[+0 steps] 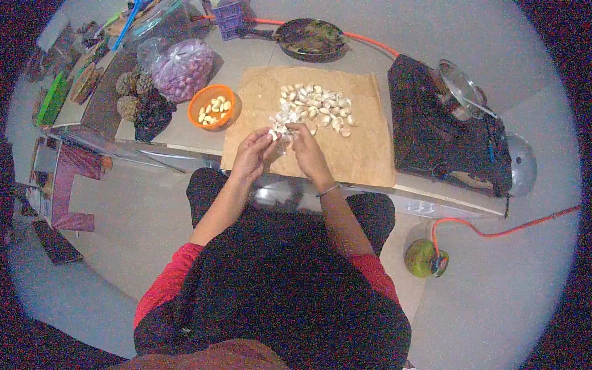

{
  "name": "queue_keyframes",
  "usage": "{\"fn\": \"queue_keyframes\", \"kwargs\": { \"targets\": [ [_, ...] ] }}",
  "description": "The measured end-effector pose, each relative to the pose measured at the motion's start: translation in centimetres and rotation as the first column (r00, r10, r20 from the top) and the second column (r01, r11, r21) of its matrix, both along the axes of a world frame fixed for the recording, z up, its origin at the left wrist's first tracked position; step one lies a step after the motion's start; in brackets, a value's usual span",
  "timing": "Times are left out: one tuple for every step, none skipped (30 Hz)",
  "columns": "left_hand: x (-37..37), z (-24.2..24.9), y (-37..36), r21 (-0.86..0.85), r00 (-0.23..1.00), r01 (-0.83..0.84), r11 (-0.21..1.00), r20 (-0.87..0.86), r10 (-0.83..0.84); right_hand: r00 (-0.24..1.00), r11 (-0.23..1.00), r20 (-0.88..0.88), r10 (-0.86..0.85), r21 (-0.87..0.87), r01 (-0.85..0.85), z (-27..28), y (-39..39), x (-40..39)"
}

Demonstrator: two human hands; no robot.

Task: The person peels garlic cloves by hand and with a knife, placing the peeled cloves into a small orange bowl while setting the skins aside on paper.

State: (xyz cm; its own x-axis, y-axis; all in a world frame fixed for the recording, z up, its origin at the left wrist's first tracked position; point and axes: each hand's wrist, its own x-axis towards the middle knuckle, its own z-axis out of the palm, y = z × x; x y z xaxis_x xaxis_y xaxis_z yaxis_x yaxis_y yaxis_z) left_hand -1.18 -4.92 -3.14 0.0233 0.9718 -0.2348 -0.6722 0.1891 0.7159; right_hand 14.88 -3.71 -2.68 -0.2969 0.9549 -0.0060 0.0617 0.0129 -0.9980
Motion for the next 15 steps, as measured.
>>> {"fn": "queue_keyframes", "kwargs": {
  "targets": [
    [0.0,0.1,0.0,0.015,1.0,-0.005,1.0,-0.027,0.006,0.992,0.992,-0.113,0.056,-0.109,-0.069,1.9,-0.6,0.2],
    [0.0,0.1,-0.1,0.028,0.998,-0.011,1.0,-0.055,0.013,0.968,0.966,-0.231,0.1,-0.209,-0.149,2.9,-0.9,0.3],
    [0.1,0.1,-0.1,0.041,0.996,-0.015,0.999,-0.083,0.019,0.96,0.959,-0.249,0.124,-0.217,-0.18,2.8,-1.0,0.1],
    [0.1,-0.1,-0.1,0.056,0.996,-0.019,0.998,-0.082,0.024,0.952,0.952,-0.268,0.146,-0.223,-0.209,2.6,-1.0,-0.1],
    [0.3,-0.5,0.0,0.071,0.996,-0.022,0.997,-0.08,0.027,0.944,0.945,-0.285,0.167,-0.227,-0.236,2.5,-1.1,-0.1],
    [0.3,-0.4,0.0,0.086,0.996,-0.026,0.996,-0.078,0.033,0.948,0.945,-0.279,0.151,-0.241,-0.221,2.6,-1.1,-0.1],
    [0.3,-0.3,0.0,0.085,0.996,-0.027,0.996,-0.077,0.033,0.953,0.944,-0.271,0.137,-0.255,-0.209,2.8,-1.2,-0.1],
    [0.3,-0.2,-0.1,0.084,0.996,-0.03,0.996,-0.077,0.036,0.956,0.942,-0.264,0.126,-0.269,-0.199,2.9,-1.2,-0.2],
    [0.2,-0.1,-0.1,0.083,0.996,-0.032,0.996,-0.077,0.038,0.959,0.946,-0.258,0.116,-0.265,-0.186,2.9,-1.1,-0.2],
    [0.2,0.0,-0.2,0.07,0.998,-0.027,0.997,-0.053,0.031,0.962,0.95,-0.252,0.103,-0.26,-0.17,2.6,-1.1,-0.2],
    [0.3,0.0,-0.2,0.059,0.999,-0.021,0.998,-0.028,0.022,0.965,0.955,-0.246,0.089,-0.254,-0.153,2.3,-1.0,-0.1],
    [0.4,0.1,-0.2,0.048,1.0,-0.013,0.999,-0.003,0.013,0.993,0.998,-0.111,0.046,-0.033,-0.05,1.0,-0.6,-0.2],
    [0.4,0.3,-0.2,0.027,1.0,0.007,1.0,0.013,-0.008,0.999,0.979,0.012,-0.03,0.201,0.027,-0.3,-0.1,-0.6],
    [0.4,0.5,-0.2,0.006,0.999,0.028,1.0,0.03,-0.028,0.993,0.956,0.082,-0.086,0.287,0.059,-1.4,0.2,-0.5],
    [0.3,0.7,-0.3,-0.014,0.998,0.048,0.999,0.047,-0.048,0.977,0.924,0.148,-0.154,0.371,0.09,-1.5,0.3,-0.6]
  ]
}}
